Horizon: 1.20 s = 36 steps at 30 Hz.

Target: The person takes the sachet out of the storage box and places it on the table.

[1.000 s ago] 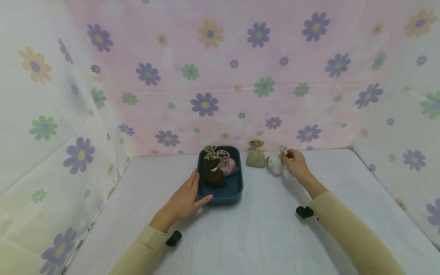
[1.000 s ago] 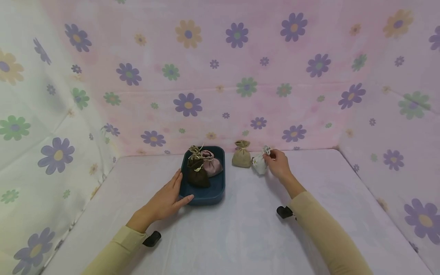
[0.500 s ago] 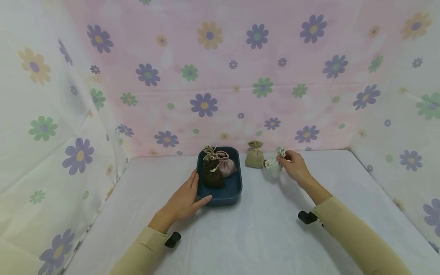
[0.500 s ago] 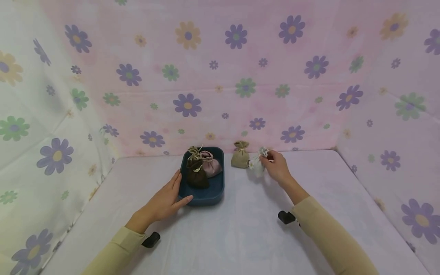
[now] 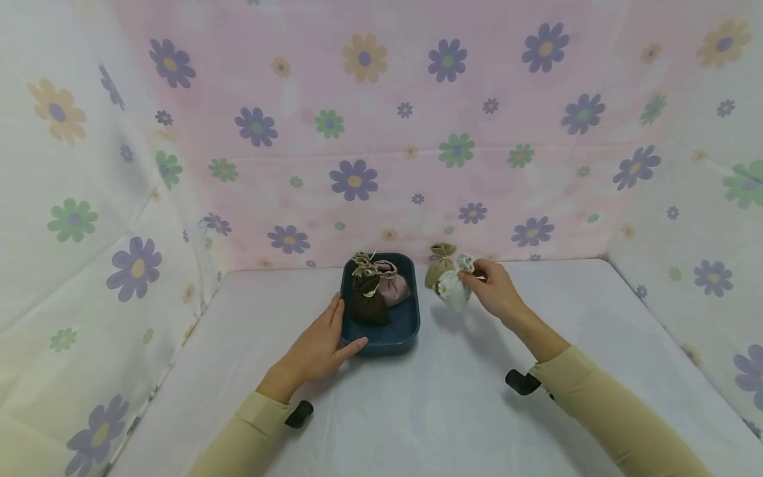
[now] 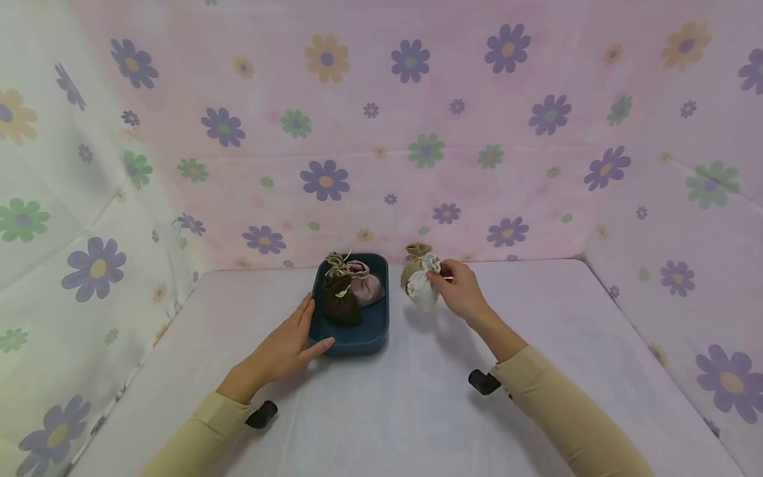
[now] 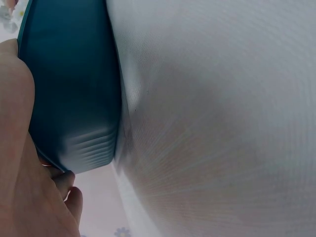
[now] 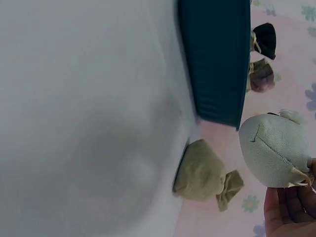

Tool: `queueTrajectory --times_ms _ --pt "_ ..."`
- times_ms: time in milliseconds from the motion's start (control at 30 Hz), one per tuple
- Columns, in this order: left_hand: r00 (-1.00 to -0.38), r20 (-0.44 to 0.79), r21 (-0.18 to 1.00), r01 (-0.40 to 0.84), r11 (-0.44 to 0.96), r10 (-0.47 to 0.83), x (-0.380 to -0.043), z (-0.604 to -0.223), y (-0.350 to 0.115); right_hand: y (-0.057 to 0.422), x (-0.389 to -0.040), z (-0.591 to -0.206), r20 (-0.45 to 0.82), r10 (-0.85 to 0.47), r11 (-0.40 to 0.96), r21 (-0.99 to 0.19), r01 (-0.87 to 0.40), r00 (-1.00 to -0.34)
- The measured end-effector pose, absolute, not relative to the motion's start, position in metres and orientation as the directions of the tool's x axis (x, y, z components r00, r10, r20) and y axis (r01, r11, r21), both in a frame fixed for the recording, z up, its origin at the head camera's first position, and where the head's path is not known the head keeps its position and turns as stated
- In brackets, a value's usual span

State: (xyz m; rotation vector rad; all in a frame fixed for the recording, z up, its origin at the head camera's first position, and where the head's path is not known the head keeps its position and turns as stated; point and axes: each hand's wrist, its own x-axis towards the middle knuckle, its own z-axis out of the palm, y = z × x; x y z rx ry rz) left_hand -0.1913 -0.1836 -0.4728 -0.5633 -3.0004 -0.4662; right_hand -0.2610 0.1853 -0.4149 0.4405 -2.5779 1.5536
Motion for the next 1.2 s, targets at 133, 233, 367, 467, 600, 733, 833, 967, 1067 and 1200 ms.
queueTrajectory --times_ms 133,233,367,467,600,733,833,967,1067,1200 --pt "-0.933 0.103 0.285 0.359 0.889 0.344 -0.191 -0.473 -0.183 0.175 -0.258 -0.412 0.245 -0.216 0.417 -0.852 -0.316 -0.945" --pt "-0.934 0.104 0.285 0.357 0.889 0.342 -0.191 -0.473 -0.183 0.166 -0.256 -0.409 0.254 -0.217 0.403 -0.856 -0.324 -0.942" --pt "-0.934 0.106 0.282 0.358 0.890 0.342 -0.192 -0.474 -0.184 0.151 -0.250 -0.404 0.256 -0.222 0.379 -0.867 -0.325 -0.941" --pt "-0.934 0.105 0.277 0.357 0.892 0.341 -0.192 -0.473 -0.184 0.139 -0.247 -0.401 0.248 -0.238 0.363 -0.874 -0.323 -0.939" --pt "-0.934 0.103 0.279 0.358 0.891 0.343 -0.192 -0.473 -0.184 0.124 -0.245 -0.401 0.236 -0.259 0.353 -0.879 -0.320 -0.936" --pt "-0.933 0.101 0.284 0.359 0.889 0.345 -0.192 -0.472 -0.183 0.112 -0.244 -0.406 0.240 -0.267 0.340 -0.883 -0.324 -0.934" --pt "-0.933 0.098 0.286 0.359 0.888 0.345 -0.192 -0.472 -0.183 0.104 -0.245 -0.410 0.252 -0.264 0.324 -0.886 -0.332 -0.931" --pt "-0.933 0.100 0.285 0.359 0.889 0.345 -0.192 -0.472 -0.183 0.097 -0.247 -0.417 0.290 -0.249 0.326 -0.874 -0.362 -0.924" --pt "-0.933 0.103 0.282 0.360 0.890 0.345 -0.192 -0.472 -0.184 0.093 -0.249 -0.423 0.335 -0.233 0.355 -0.845 -0.401 -0.913" --pt "-0.933 0.106 0.282 0.361 0.889 0.345 -0.192 -0.473 -0.184 0.089 -0.252 -0.432 0.400 -0.230 0.396 -0.794 -0.461 -0.887"
